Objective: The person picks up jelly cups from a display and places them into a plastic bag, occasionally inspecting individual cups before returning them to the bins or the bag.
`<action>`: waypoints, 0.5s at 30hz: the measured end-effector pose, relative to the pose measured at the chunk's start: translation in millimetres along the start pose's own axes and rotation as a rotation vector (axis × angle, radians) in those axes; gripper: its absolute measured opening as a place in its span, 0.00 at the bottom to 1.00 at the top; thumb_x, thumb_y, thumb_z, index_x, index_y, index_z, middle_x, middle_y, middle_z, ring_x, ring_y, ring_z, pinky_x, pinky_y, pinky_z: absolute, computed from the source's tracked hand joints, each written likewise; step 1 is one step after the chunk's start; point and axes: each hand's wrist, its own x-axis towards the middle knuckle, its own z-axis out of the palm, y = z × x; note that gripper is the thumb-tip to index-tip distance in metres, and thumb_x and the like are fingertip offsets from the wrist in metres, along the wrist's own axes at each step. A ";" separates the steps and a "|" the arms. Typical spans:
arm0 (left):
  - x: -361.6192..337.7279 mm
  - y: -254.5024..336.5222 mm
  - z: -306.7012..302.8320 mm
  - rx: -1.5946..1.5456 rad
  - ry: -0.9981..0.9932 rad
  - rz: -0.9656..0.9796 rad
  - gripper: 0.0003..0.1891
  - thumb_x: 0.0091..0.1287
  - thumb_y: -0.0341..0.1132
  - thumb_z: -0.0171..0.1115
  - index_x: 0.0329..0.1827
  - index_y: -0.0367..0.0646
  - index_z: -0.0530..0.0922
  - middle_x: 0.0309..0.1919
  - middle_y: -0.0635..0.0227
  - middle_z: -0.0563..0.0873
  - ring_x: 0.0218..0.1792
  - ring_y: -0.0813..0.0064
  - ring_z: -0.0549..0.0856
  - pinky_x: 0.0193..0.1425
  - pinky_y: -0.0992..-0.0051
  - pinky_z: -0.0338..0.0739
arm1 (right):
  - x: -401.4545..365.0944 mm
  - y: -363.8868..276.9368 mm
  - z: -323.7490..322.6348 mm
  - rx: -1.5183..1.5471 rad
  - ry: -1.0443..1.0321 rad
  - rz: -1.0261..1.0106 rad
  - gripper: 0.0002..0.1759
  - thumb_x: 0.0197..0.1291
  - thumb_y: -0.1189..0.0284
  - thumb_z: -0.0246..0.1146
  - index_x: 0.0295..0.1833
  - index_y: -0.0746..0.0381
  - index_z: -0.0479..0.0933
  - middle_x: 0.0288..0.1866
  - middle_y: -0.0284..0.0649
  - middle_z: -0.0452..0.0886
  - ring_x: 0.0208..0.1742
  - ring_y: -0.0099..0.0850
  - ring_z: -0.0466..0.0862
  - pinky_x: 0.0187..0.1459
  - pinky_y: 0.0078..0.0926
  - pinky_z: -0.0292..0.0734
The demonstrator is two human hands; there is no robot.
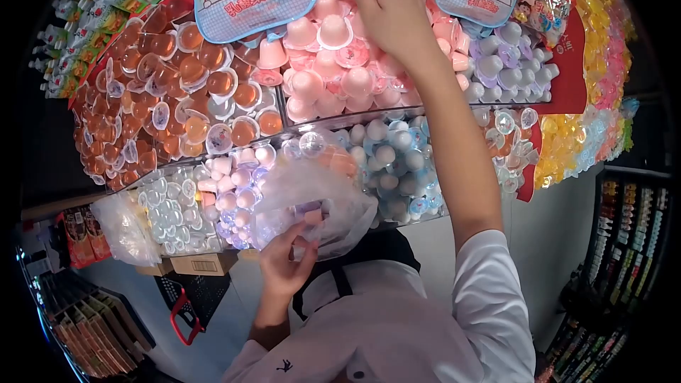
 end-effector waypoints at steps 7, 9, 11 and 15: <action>9.5 -9.4 -5.2 0.105 -0.023 -0.001 0.23 0.60 0.28 0.79 0.60 0.40 0.86 0.33 0.67 0.89 0.30 0.63 0.87 0.37 0.69 0.82 | 0.6 -12.8 5.5 0.060 -0.014 0.091 0.12 0.64 0.73 0.72 0.46 0.65 0.76 0.34 0.36 0.79 0.33 0.24 0.79 0.36 0.26 0.75; 10.2 -11.7 -5.5 0.125 -0.042 -0.002 0.22 0.61 0.29 0.79 0.60 0.42 0.86 0.35 0.66 0.90 0.32 0.62 0.88 0.37 0.68 0.82 | -2.5 -18.9 4.3 0.076 -0.036 0.129 0.12 0.62 0.74 0.72 0.44 0.66 0.76 0.34 0.37 0.79 0.33 0.24 0.80 0.37 0.26 0.75; 15.6 -10.5 -6.9 0.142 -0.062 -0.002 0.21 0.62 0.31 0.78 0.59 0.44 0.86 0.37 0.67 0.90 0.34 0.61 0.88 0.38 0.67 0.83 | -3.1 -24.4 5.2 0.071 -0.045 0.157 0.12 0.60 0.74 0.72 0.43 0.66 0.77 0.34 0.38 0.80 0.34 0.25 0.81 0.38 0.28 0.76; 24.4 -9.5 -6.6 0.180 -0.127 -0.001 0.17 0.65 0.33 0.76 0.57 0.49 0.86 0.44 0.65 0.90 0.40 0.58 0.89 0.43 0.63 0.84 | -1.6 -1.2 7.1 -0.075 0.002 -0.113 0.13 0.55 0.70 0.74 0.41 0.65 0.80 0.37 0.42 0.80 0.40 0.31 0.82 0.43 0.32 0.77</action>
